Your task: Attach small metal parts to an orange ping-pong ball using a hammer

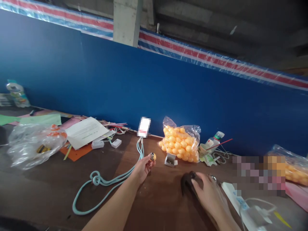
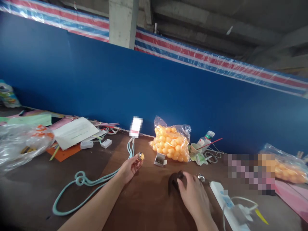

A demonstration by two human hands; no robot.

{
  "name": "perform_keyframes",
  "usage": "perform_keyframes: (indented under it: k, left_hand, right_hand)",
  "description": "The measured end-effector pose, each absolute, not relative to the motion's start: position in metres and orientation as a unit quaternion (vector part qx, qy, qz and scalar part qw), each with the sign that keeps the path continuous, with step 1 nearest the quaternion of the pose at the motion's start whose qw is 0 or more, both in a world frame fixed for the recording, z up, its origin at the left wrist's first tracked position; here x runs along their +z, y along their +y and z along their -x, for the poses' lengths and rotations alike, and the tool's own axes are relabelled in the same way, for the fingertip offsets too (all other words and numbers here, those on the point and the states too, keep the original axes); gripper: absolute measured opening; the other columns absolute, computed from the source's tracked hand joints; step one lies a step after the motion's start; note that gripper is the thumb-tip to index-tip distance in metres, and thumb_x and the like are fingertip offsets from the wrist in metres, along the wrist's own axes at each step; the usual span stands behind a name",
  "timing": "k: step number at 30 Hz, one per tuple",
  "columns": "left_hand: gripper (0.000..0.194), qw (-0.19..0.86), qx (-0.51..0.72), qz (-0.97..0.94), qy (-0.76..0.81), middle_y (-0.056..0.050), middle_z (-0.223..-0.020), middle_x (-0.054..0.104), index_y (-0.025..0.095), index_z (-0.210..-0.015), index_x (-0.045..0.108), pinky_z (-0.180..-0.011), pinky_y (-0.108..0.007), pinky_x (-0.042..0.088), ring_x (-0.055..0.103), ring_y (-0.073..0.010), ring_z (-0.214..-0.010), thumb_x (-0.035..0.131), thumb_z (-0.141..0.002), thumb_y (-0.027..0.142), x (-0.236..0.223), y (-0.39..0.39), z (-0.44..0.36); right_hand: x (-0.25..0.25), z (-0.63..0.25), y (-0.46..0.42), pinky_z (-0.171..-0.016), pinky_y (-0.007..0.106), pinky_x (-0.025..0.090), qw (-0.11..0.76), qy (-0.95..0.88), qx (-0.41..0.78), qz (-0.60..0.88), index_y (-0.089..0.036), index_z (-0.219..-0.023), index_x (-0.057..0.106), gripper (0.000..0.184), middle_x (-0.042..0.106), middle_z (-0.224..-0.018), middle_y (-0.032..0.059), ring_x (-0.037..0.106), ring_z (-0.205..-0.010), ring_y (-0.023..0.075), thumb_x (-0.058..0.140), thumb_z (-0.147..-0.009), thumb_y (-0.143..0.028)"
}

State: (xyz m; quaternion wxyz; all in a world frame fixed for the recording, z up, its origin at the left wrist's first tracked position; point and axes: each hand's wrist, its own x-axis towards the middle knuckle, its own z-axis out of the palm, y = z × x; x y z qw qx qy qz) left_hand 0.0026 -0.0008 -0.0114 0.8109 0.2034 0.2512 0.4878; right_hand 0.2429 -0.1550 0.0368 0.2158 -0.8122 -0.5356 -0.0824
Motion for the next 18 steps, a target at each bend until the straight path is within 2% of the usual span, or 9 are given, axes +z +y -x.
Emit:
perform_keyframes:
  k: [3,7,13,16,18]
  left_hand:
    - [0.013,0.813,0.492,-0.179,0.256,-0.01,-0.075,0.066,0.006,-0.077,0.064,-0.062,-0.017,0.053,0.063,-0.0107,-0.065,0.061,-0.079,0.019,-0.008,-0.003,-0.003]
    - [0.014,0.813,0.488,-0.184,0.257,-0.011,-0.074,0.066,0.006,-0.078,0.064,-0.059,-0.016,0.052,0.063,-0.0109,-0.064,0.06,-0.079,0.019,-0.007,-0.005,-0.004]
    - [0.015,0.808,0.485,-0.216,0.255,-0.01,-0.072,0.066,0.006,-0.076,0.064,-0.057,-0.015,0.051,0.062,-0.0099,-0.061,0.061,-0.079,0.021,-0.007,-0.006,-0.004]
    - [0.015,0.801,0.482,-0.237,0.265,-0.009,-0.069,0.065,0.007,-0.076,0.064,-0.058,-0.017,0.051,0.061,-0.0101,-0.059,0.063,-0.078,0.023,-0.007,-0.006,-0.004]
    - [0.015,0.799,0.479,-0.25,0.265,-0.008,-0.068,0.065,0.008,-0.077,0.065,-0.058,-0.019,0.052,0.061,-0.01,-0.058,0.063,-0.077,0.023,-0.008,-0.007,-0.004]
  right_hand:
    - [0.0,-0.265,-0.182,-0.074,0.041,0.044,0.107,-0.536,-0.095,0.832,-0.017,-0.1,0.062,0.039,0.064,-0.096,0.0159,0.061,-0.086,0.0313,0.049,-0.077,-0.044]
    - [-0.032,-0.27,-0.198,-0.07,0.038,0.044,0.069,-0.556,-0.123,0.819,-0.015,-0.097,0.062,0.034,0.062,-0.084,0.0143,0.062,-0.079,0.0296,0.045,-0.082,-0.04]
    - [-0.041,-0.268,-0.196,-0.07,0.037,0.045,0.174,-0.565,-0.094,0.801,-0.019,-0.09,0.059,0.029,0.061,-0.085,0.0114,0.06,-0.08,0.0272,0.041,-0.082,-0.04]
    - [-0.026,-0.254,-0.193,-0.072,0.039,0.046,0.26,-0.557,-0.024,0.789,-0.021,-0.082,0.06,0.031,0.063,-0.082,0.0121,0.06,-0.079,0.0283,0.043,-0.079,-0.046]
    - [-0.009,-0.235,-0.19,-0.068,0.036,0.047,0.319,-0.547,0.067,0.771,-0.021,-0.082,0.06,0.033,0.063,-0.081,0.0101,0.061,-0.076,0.0253,0.043,-0.079,-0.05]
